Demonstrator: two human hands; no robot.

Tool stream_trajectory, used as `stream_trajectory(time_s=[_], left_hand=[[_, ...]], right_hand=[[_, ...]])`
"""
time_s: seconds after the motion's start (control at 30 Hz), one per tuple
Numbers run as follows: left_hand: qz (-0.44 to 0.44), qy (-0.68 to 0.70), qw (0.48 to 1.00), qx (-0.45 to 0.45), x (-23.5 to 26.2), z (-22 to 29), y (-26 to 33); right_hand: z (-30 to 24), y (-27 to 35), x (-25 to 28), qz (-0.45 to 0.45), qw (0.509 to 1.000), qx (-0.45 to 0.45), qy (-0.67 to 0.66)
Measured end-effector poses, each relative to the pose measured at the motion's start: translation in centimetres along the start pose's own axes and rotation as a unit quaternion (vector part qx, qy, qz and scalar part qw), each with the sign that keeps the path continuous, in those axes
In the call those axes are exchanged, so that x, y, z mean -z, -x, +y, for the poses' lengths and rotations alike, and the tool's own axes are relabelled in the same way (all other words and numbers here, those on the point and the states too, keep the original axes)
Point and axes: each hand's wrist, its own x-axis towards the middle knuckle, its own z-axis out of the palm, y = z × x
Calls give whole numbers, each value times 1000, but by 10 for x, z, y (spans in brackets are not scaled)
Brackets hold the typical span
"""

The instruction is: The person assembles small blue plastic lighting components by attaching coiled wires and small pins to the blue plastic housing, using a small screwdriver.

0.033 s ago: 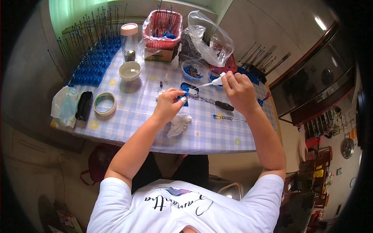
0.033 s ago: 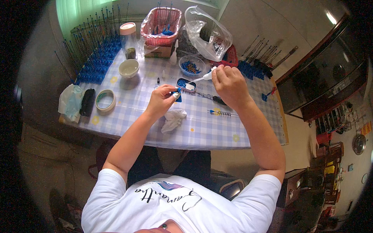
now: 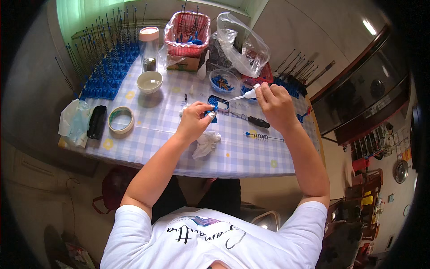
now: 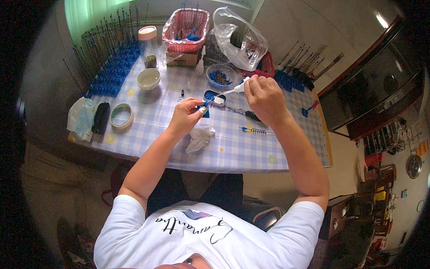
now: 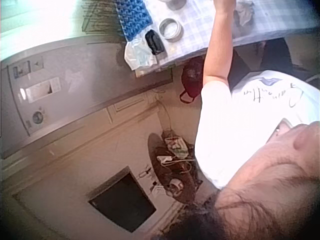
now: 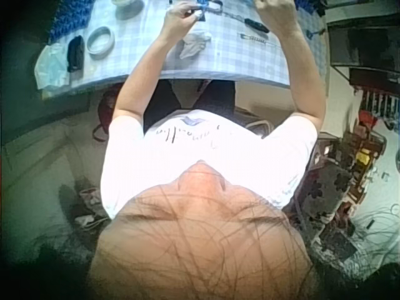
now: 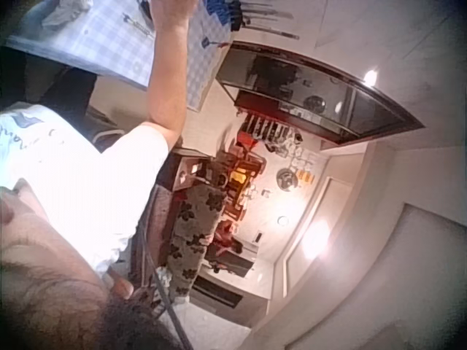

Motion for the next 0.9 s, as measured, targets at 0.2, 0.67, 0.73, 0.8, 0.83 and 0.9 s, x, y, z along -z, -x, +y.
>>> stream_trajectory(time_s=[0.2, 0.67, 0.73, 0.8, 0.83, 0.9], left_hand=[[-1, -4, 1000, -7, 0, -1, 0], [3, -5, 1000, -13, 1, 1, 0], [3, 2, 1000, -11, 0, 1, 0], [-1, 1, 1000, -4, 0, 1, 0], [-2, 1, 1000, -4, 0, 2, 0], [3, -5, 1000, -9, 0, 2, 0]], right_hand=[[-1, 0, 1, -11, 1000, 3, 12], [-1, -3, 2, -8, 1000, 5, 7], [-1, -3, 2, -8, 1000, 5, 8], [-1, -2, 1, -10, 1000, 5, 6], [-1, -2, 1, -10, 1000, 4, 6], [-1, -2, 1, -8, 1000, 4, 12]])
